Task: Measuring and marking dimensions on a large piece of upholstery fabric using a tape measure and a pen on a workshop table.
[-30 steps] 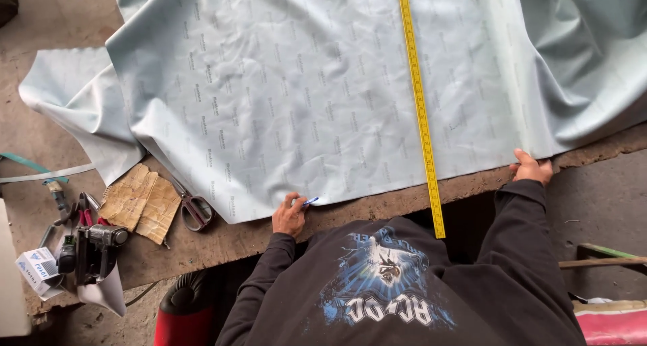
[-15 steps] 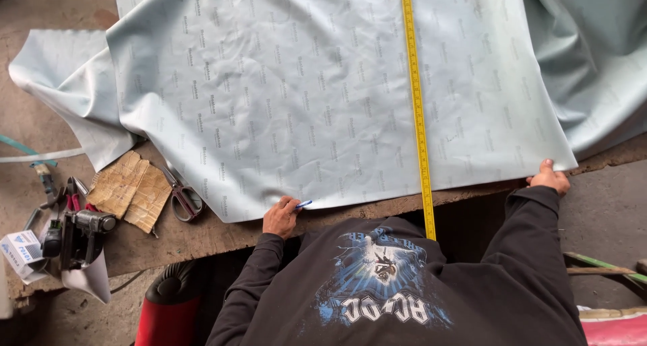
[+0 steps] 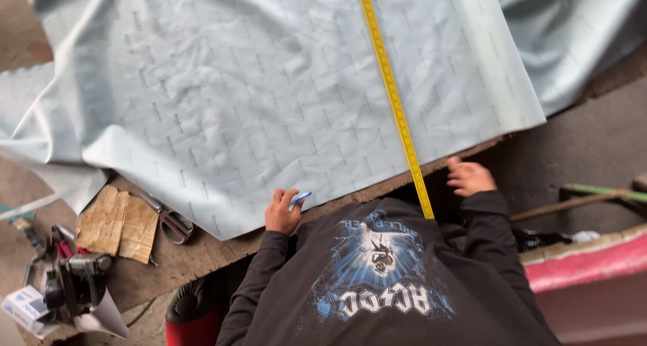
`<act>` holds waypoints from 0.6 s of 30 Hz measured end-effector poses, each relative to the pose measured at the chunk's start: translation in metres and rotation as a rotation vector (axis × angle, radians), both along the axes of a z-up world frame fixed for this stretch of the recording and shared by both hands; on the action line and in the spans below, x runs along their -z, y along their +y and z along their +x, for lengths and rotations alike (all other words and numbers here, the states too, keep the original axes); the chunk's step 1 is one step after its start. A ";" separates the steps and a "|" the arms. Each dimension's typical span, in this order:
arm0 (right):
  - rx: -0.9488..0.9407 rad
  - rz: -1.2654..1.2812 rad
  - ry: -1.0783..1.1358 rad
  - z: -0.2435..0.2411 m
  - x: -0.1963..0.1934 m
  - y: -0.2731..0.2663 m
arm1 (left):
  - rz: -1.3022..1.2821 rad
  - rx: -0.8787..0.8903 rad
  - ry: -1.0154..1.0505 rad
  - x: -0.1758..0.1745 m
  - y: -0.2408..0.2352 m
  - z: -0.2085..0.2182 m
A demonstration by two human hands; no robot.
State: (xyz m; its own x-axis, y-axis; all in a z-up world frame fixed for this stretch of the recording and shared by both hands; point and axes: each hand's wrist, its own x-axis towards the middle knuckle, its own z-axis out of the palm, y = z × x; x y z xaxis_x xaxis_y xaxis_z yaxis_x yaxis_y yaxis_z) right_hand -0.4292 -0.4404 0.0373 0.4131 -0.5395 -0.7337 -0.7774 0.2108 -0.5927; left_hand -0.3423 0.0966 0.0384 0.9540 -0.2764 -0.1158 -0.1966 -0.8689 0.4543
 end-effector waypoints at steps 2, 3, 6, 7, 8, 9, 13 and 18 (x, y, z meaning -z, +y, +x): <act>-0.190 0.179 0.091 -0.012 -0.022 0.062 | -0.103 0.019 -0.041 -0.003 -0.029 0.015; -0.170 0.182 0.095 -0.026 0.002 0.074 | -0.103 0.038 -0.033 -0.004 -0.045 0.024; -0.176 0.236 -0.025 -0.055 0.054 0.099 | -0.172 0.124 -0.098 -0.002 -0.094 0.043; -0.217 0.163 -0.041 -0.056 0.058 0.100 | -0.185 0.192 -0.134 0.002 -0.109 0.049; -0.256 0.093 -0.052 -0.062 0.062 0.104 | -0.197 0.264 -0.163 0.005 -0.122 0.052; -0.238 0.099 -0.044 -0.057 0.061 0.099 | -0.195 0.280 -0.151 0.006 -0.138 0.058; -0.261 -0.010 -0.067 -0.051 0.051 0.091 | -0.210 0.432 -0.140 0.007 -0.194 0.073; -0.235 -0.074 -0.052 -0.043 0.019 0.093 | -0.183 0.502 -0.070 -0.002 -0.251 0.090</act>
